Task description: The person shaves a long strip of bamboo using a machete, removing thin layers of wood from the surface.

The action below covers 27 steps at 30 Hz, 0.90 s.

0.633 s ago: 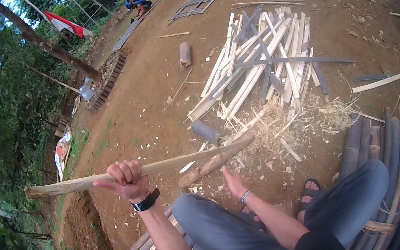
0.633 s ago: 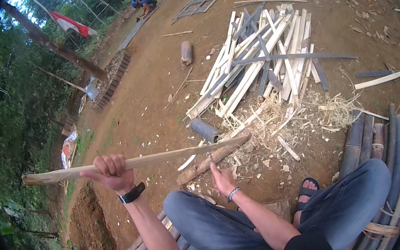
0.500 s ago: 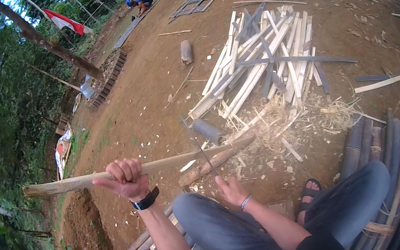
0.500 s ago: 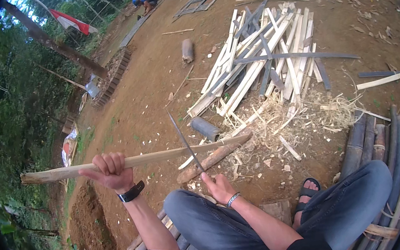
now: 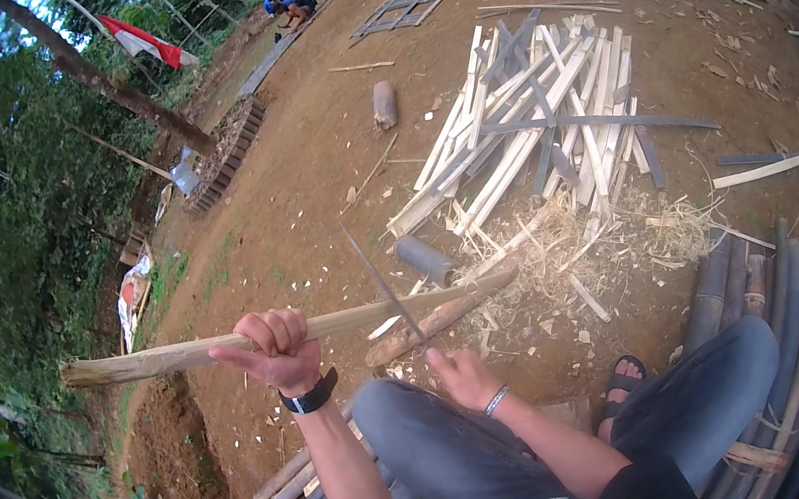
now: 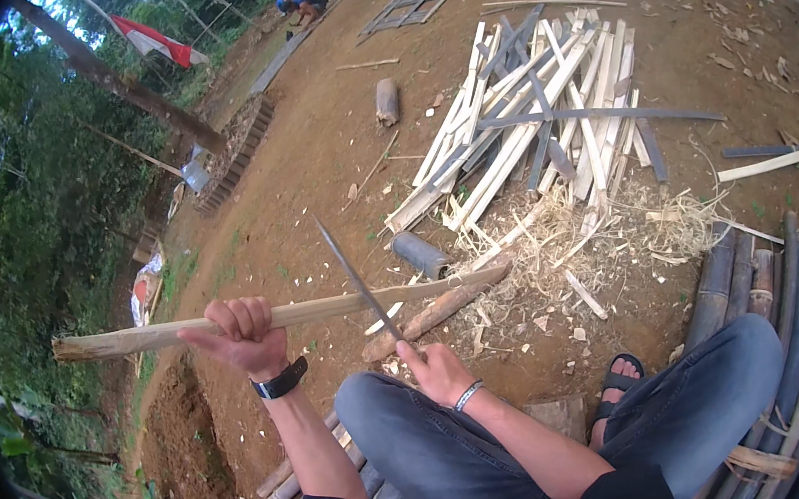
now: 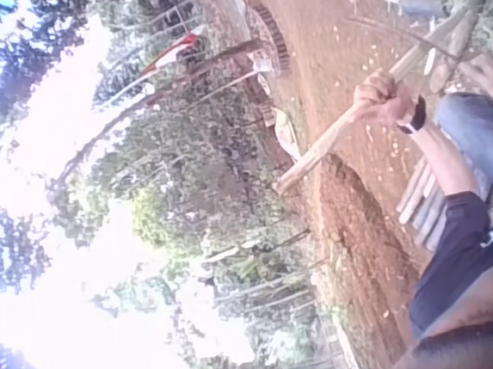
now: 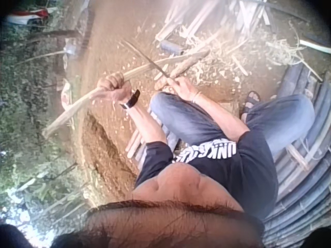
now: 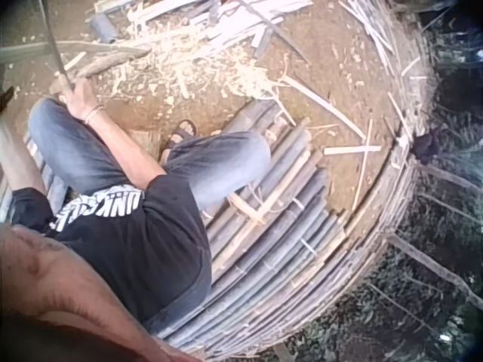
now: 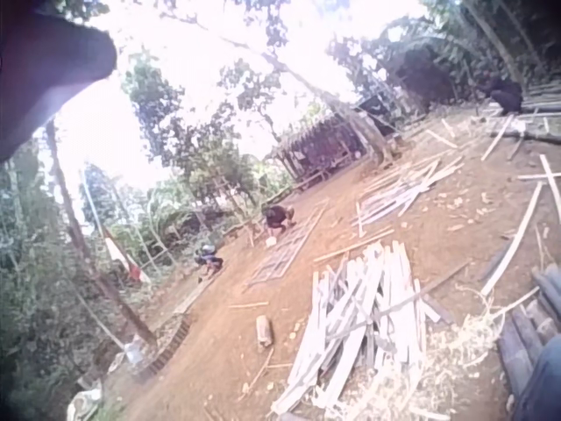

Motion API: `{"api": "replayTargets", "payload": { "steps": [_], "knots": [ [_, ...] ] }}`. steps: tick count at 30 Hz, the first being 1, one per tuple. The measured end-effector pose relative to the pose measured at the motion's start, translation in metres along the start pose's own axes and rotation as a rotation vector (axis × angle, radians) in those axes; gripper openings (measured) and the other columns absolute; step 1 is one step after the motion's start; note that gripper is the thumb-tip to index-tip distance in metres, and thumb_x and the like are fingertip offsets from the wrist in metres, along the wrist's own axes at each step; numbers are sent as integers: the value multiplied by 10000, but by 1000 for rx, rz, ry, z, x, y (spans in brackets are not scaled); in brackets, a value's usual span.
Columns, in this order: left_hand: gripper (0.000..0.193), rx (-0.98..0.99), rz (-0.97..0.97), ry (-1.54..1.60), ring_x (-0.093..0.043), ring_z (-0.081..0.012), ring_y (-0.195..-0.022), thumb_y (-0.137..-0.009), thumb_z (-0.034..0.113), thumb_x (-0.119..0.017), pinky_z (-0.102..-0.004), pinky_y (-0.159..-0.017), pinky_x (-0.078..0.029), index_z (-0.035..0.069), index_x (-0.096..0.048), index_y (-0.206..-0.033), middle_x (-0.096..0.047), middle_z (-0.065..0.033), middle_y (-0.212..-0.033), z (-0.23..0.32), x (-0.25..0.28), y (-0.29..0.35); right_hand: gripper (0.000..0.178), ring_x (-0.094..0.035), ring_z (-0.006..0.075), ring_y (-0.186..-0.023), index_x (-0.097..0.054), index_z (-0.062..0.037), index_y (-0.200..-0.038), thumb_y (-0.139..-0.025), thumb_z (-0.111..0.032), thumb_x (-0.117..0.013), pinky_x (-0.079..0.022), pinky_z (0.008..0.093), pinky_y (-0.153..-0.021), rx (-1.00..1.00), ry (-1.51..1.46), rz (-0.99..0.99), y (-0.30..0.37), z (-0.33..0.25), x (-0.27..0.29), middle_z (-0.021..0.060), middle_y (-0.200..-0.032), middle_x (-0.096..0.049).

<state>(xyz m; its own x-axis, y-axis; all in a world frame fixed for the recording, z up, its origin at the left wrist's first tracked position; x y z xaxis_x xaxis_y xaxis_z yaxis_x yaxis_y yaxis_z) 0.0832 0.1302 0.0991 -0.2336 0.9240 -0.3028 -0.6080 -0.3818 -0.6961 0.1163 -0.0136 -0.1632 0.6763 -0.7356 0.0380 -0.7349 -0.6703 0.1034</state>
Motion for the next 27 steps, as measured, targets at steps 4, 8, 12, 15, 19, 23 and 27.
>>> {"api": "replayTargets", "payload": {
  "steps": [4,8,12,15,19,23,27],
  "knots": [
    [634,-1,-75,34,-136,-65,-384,-898,680,-341,-246,-380,-106,153,-254,-555,-202,61,-437,-1,-21,4,779,-518,242,-434,-515,39,-501,-909,-616,-403,-404,435,-491,-197,-166,-42,13,42,1,146,-424,-451],
    [640,-11,-123,63,-138,-61,-379,-891,686,-344,-240,-367,-102,150,-263,-550,-199,62,-434,-6,-32,1,751,-490,186,-407,-484,-27,-457,-911,-620,-398,-379,411,-437,-62,-186,-6,18,-8,0,66,-405,-435],
    [645,-26,-254,107,-140,-56,-370,-891,687,-342,-236,-352,-94,149,-263,-544,-200,62,-442,-6,-59,4,736,-460,155,-397,-475,-78,-455,-917,-640,-368,-356,381,-407,-335,-16,88,22,88,36,26,-401,-419],
    [683,-57,-221,98,-162,-62,-331,-875,711,-341,-219,-325,-106,136,-250,-517,-196,62,-410,-4,-61,3,724,-473,164,-401,-473,-70,-465,-918,-626,-378,-382,376,-436,-403,-362,40,28,75,27,37,-417,-445],
    [677,-51,-195,109,-163,-56,-340,-873,710,-340,-214,-330,-109,139,-254,-520,-200,63,-415,-7,-58,1,712,-464,165,-406,-464,-53,-475,-916,-607,-398,-391,371,-459,-146,-299,-61,30,28,6,42,-428,-456],
    [654,-38,-272,118,-161,-51,-357,-888,687,-351,-217,-338,-111,146,-264,-530,-199,68,-435,-7,-73,4,693,-458,138,-373,-405,-97,-455,-925,-606,-395,-395,340,-392,-315,-218,21,24,81,26,20,-407,-417],
    [664,-51,-296,103,-168,-47,-353,-873,706,-356,-216,-337,-113,144,-267,-530,-204,68,-432,-5,-78,6,661,-482,122,-370,-419,-99,-473,-933,-573,-423,-384,289,-355,-341,-486,-33,35,47,9,5,-415,-438]
  ]
}}
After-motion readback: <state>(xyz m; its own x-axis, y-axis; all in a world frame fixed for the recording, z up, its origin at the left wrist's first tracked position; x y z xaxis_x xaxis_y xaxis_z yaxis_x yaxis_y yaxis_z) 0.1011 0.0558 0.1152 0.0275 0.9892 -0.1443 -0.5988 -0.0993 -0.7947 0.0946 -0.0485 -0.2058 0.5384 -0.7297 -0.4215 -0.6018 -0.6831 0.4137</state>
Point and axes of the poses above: each hand's wrist, its own y-axis away from the middle knuckle, its own x-axis out of the back of the hand, z = x × y, the point moved 10 cm from there along -y, towards the middle knuckle
